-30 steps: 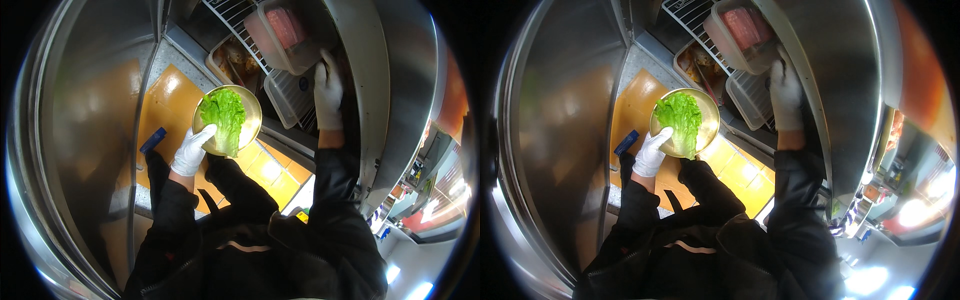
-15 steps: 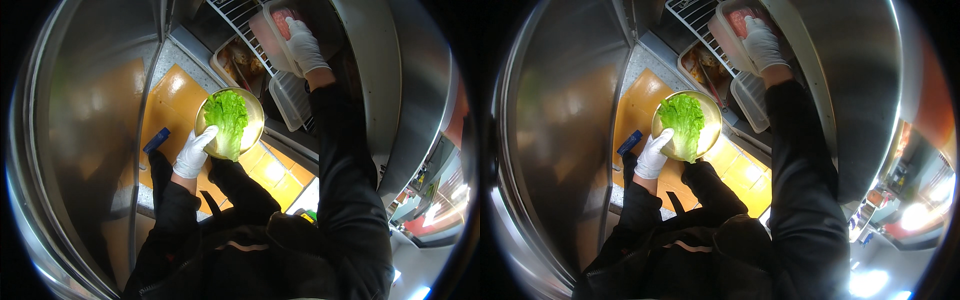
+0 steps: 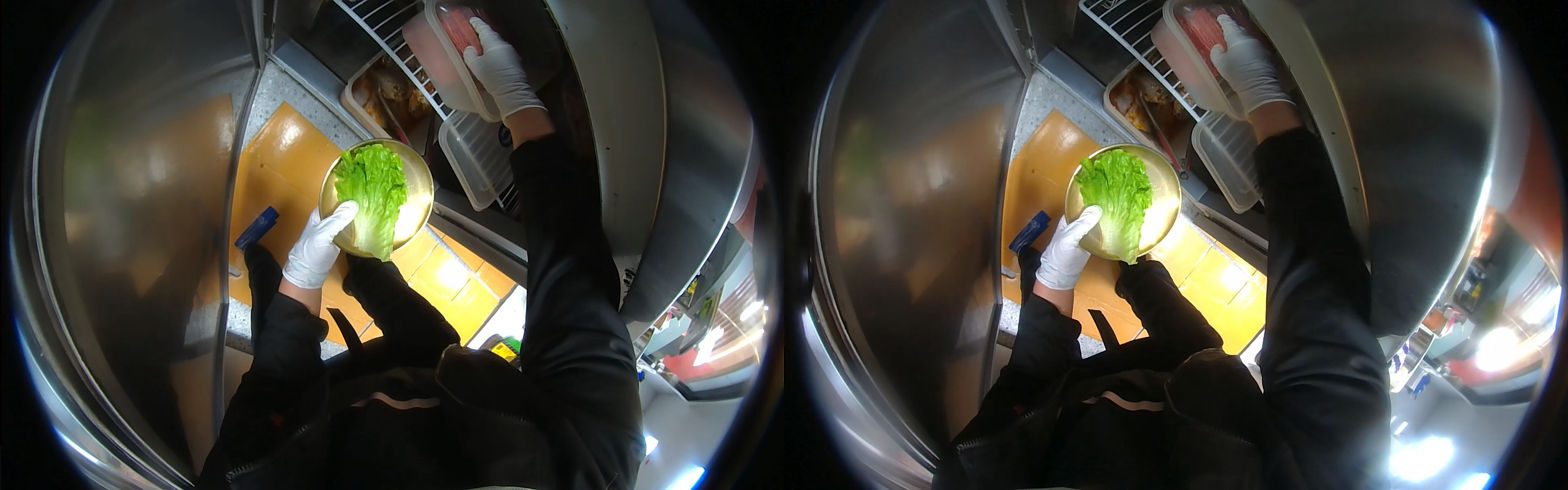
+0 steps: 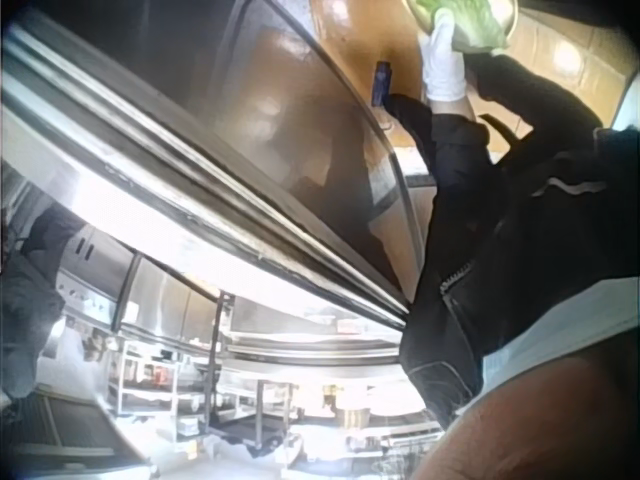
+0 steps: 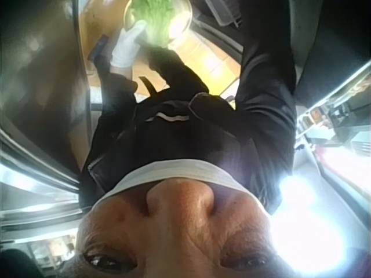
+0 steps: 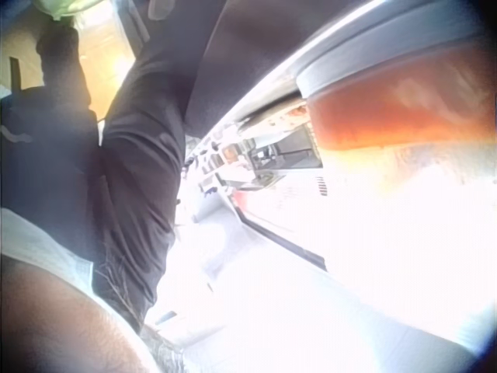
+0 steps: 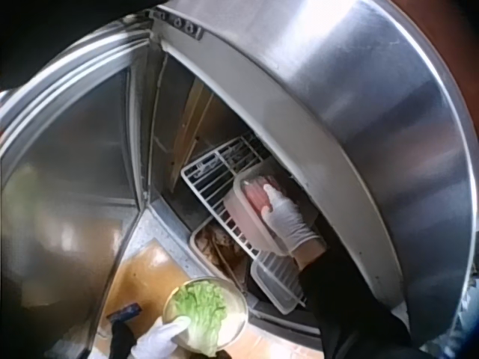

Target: The person assembles several small plates by placing lettuce, raw meat, and shrimp on them, then adds seasoning. The person retrieves items from a refrigerator and arranges them on the plates before moving the finished plates to a shelf.

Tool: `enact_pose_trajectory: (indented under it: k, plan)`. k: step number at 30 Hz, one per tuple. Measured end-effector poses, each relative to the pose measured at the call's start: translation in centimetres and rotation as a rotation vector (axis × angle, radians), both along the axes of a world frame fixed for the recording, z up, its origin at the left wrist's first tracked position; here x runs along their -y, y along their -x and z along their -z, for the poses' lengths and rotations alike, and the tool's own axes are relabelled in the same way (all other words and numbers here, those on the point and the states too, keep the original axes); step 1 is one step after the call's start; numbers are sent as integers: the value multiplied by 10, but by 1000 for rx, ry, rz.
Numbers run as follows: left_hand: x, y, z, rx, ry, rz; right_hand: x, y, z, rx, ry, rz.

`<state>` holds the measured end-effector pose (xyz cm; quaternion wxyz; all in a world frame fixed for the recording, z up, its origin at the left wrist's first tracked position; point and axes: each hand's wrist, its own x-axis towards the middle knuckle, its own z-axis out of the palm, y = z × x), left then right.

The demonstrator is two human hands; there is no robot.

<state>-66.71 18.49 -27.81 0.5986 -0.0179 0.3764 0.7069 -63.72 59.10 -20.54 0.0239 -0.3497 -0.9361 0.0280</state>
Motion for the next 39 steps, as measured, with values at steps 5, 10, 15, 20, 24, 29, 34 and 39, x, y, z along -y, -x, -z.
enact_pose_trajectory:
  k: [5, 10, 15, 20, 24, 29, 34, 39]
  plan:
    - [0, 0, -1, -18, 64, 11, -5, -6, 3, -199, 80, -112]
    - [0, 2, -1, -18, 56, 19, -1, -6, 2, -141, -9, -131]
    - [0, 2, 1, -12, 62, -1, -6, -10, -7, -344, 206, 21]
    - [-2, 1, 4, 1, 40, -26, -15, -20, -11, -314, 184, 38]
    - [-2, 1, 2, -23, 59, -55, -20, -34, -27, -421, -128, 152]
    - [1, 4, -4, -77, 125, -14, -6, -56, -61, -286, -538, -7]
    - [0, 1, -7, -95, 65, -123, 75, -70, -77, -1367, 1057, 548]
    - [-1, -7, -3, 25, 67, -229, 162, -75, -94, -1129, 1550, 495]
